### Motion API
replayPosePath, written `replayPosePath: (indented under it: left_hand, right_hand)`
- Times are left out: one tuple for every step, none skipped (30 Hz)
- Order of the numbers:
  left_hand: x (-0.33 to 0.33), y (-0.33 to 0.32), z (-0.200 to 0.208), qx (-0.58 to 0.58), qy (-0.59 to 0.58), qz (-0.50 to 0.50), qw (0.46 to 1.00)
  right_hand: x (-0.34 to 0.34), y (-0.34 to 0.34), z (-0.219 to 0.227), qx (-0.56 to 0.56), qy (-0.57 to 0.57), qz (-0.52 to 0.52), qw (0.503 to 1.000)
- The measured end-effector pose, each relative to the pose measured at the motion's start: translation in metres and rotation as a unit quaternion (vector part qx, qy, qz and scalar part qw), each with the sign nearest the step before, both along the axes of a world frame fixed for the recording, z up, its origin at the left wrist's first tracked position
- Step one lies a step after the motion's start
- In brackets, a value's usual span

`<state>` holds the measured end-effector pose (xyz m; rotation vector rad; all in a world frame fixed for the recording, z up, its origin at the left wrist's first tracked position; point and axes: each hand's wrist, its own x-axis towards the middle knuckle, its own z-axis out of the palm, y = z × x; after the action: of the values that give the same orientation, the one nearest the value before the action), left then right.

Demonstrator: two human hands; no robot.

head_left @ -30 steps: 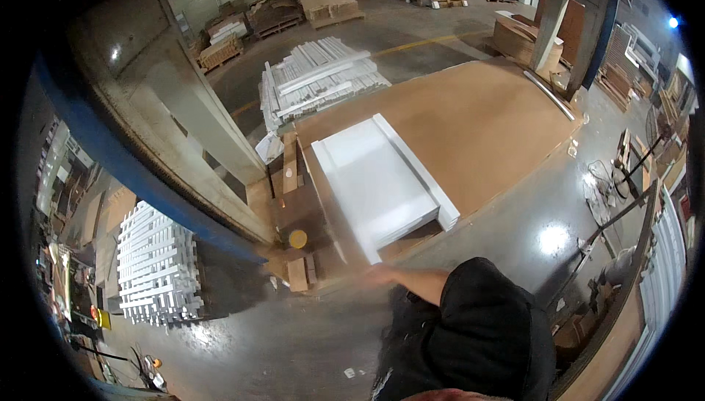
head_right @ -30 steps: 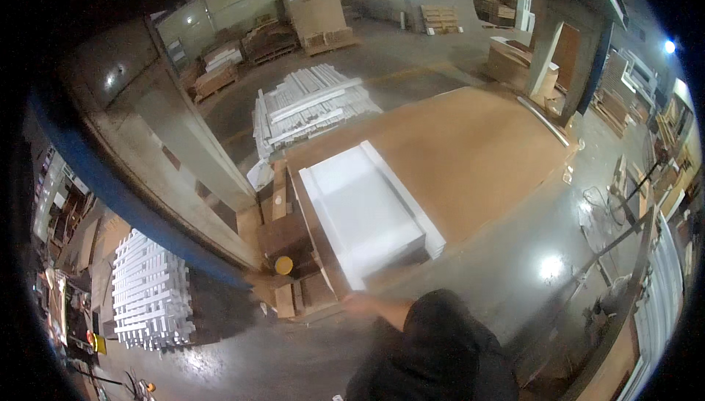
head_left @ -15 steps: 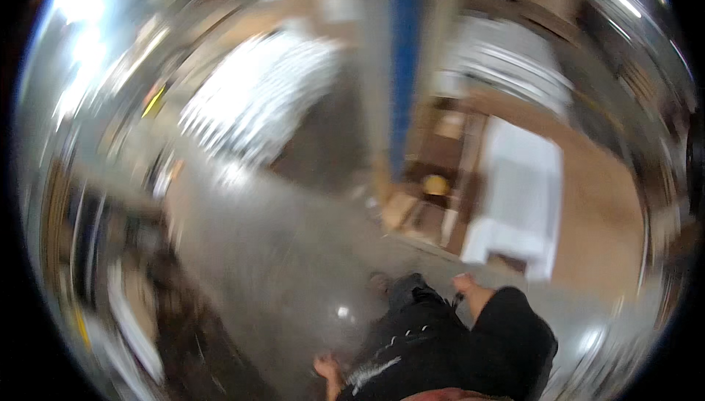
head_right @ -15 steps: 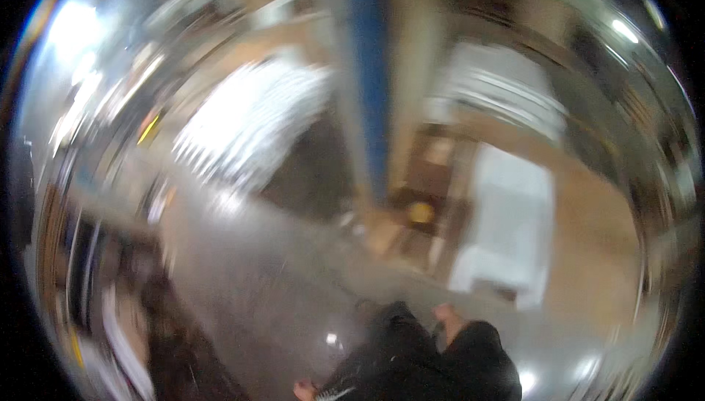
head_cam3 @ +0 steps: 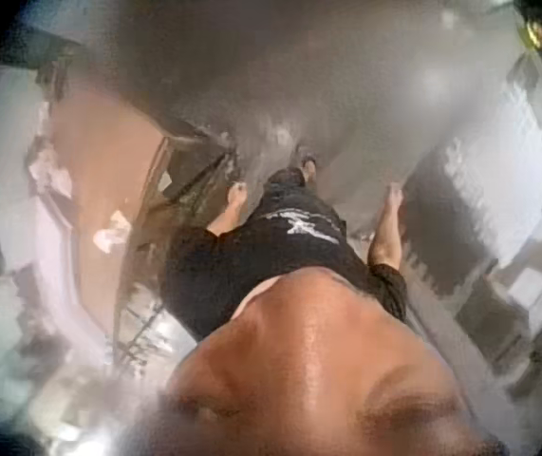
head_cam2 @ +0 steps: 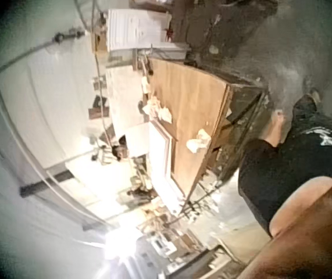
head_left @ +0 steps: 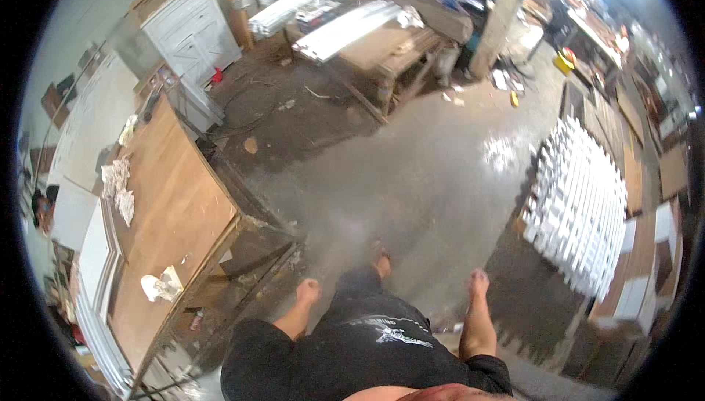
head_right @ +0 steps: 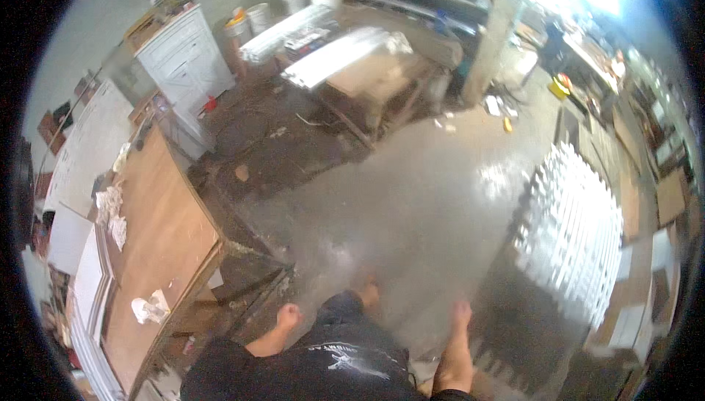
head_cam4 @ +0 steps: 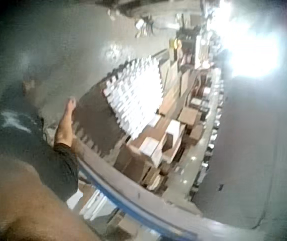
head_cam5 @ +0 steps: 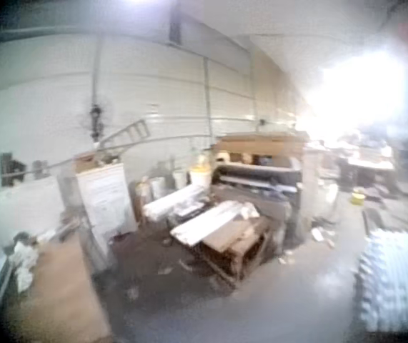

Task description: The person handles white furniture panels on a workbench, aligning a side piece with a larger board and using a pneumatic nail gun to fasten them together.

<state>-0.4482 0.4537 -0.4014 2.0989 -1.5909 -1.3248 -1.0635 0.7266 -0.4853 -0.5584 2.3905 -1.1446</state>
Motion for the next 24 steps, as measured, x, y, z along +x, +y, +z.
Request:
replayPosePath:
  left_hand:
    - [0.019, -0.018, 0.01, 0.055, -0.024, 0.037, 0.998]
    - [0.037, -0.035, 0.009, 0.122, -0.029, 0.068, 0.99]
    - [0.047, -0.051, 0.004, 0.195, -0.027, 0.089, 0.976]
    - [0.033, -0.076, -0.007, 0.203, -0.016, 0.07, 0.977]
    - [0.021, -0.104, -0.02, 0.206, -0.006, 0.052, 0.977]
    - [0.015, -0.12, -0.029, 0.216, -0.004, 0.041, 0.975]
    - [0.015, -0.139, -0.046, 0.184, 0.027, 0.045, 0.981]
    - [0.018, -0.161, -0.07, 0.156, 0.045, 0.05, 0.986]
    - [0.023, -0.188, -0.08, 0.113, 0.061, 0.051, 0.99]
    - [-0.008, -0.264, -0.021, 0.151, -0.033, 0.014, 0.988]
    - [-0.016, -0.303, 0.013, 0.111, 0.004, 0.032, 0.993]
    - [-0.017, -0.33, 0.029, 0.087, 0.034, 0.074, 0.993]
    - [-0.021, -0.36, 0.043, 0.059, 0.068, 0.114, 0.989]
    - [-0.025, -0.391, 0.052, 0.045, 0.098, 0.176, 0.978]
    - [-0.022, -0.42, 0.055, 0.03, 0.128, 0.236, 0.963]
    - [-0.014, -0.435, 0.037, -0.044, 0.128, 0.203, 0.97]
    - [-0.002, -0.431, -0.002, -0.115, 0.12, 0.171, 0.971]
    - [0.005, -0.46, -0.004, -0.074, 0.11, 0.192, 0.972]
    - [0.012, -0.478, -0.005, -0.009, 0.096, 0.217, 0.971]
    - [0.017, -0.49, -0.008, 0.047, 0.084, 0.237, 0.967]
    - [0.024, -0.489, -0.011, 0.096, 0.074, 0.259, 0.958]
    - [0.025, -0.492, -0.017, 0.124, 0.067, 0.265, 0.954]
    - [0.033, -0.503, -0.021, 0.133, 0.05, 0.259, 0.955]
    - [0.041, -0.513, -0.02, 0.127, 0.023, 0.247, 0.96]
  right_hand:
    - [0.04, -0.069, -0.011, -0.023, -0.096, -0.003, 0.995]
    - [0.073, -0.122, -0.002, -0.035, -0.176, -0.017, 0.984]
    - [0.1, -0.167, 0.017, 0.043, -0.299, -0.064, 0.951]
    - [0.096, -0.189, 0.013, 0.047, -0.285, -0.03, 0.957]
    - [0.09, -0.209, 0.007, 0.039, -0.304, 0.019, 0.952]
    - [0.087, -0.234, 0.006, 0.042, -0.332, 0.071, 0.94]
    - [0.09, -0.276, 0.017, 0.066, -0.345, 0.076, 0.933]
    - [0.099, -0.304, 0.03, 0.095, -0.365, 0.077, 0.923]
    - [0.106, -0.345, 0.038, 0.113, -0.382, 0.081, 0.914]
    - [0.1, -0.389, 0.044, 0.12, -0.375, 0.099, 0.914]
    - [0.102, -0.417, 0.053, 0.138, -0.379, 0.116, 0.908]
    - [0.102, -0.447, 0.062, 0.158, -0.381, 0.131, 0.902]
    - [0.098, -0.485, 0.067, 0.182, -0.383, 0.133, 0.896]
    - [0.09, -0.526, 0.073, 0.205, -0.383, 0.132, 0.891]
    - [0.085, -0.571, 0.072, 0.226, -0.382, 0.131, 0.886]
    - [0.082, -0.627, 0.066, 0.211, -0.349, 0.146, 0.902]
    - [0.087, -0.682, 0.055, 0.198, -0.319, 0.164, 0.912]
    - [0.094, -0.741, 0.056, 0.172, -0.287, 0.172, 0.927]
    - [0.103, -0.801, 0.059, 0.199, -0.248, 0.194, 0.928]
    - [0.11, -0.862, 0.06, 0.158, -0.261, 0.231, 0.924]
    - [0.124, -0.919, 0.056, 0.128, -0.276, 0.274, 0.912]
    - [0.14, -0.972, 0.054, 0.1, -0.292, 0.321, 0.895]
    - [0.169, -1.019, 0.052, 0.065, -0.302, 0.331, 0.892]
    - [0.202, -1.06, 0.054, 0.043, -0.318, 0.356, 0.878]
